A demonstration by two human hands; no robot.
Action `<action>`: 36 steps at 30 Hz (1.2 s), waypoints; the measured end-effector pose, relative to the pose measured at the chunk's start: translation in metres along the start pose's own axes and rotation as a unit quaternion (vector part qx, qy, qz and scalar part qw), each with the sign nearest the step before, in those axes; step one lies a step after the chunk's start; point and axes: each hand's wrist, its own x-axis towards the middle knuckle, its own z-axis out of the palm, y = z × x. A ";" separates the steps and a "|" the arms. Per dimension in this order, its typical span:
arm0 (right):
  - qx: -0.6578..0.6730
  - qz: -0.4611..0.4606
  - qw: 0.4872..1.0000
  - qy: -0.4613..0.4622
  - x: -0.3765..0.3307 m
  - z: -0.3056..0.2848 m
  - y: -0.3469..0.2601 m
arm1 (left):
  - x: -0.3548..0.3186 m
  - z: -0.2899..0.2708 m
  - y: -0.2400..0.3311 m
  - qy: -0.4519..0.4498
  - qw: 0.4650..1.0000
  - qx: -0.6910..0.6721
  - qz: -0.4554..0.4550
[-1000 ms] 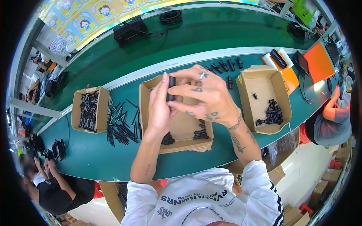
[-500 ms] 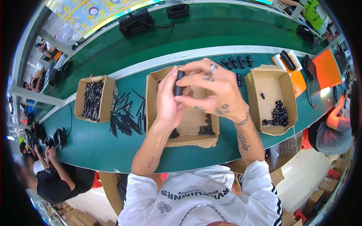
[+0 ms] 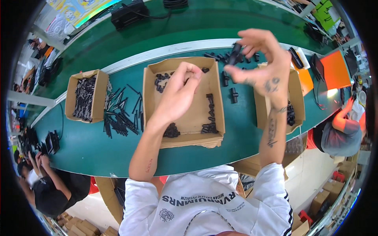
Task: Assembling small black plastic components and placing them into an enclosure at a factory workbench.
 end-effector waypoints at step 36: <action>-0.135 0.083 0.899 -0.408 -0.038 0.040 0.098 | -0.018 -0.005 0.023 -0.110 0.965 0.223 0.085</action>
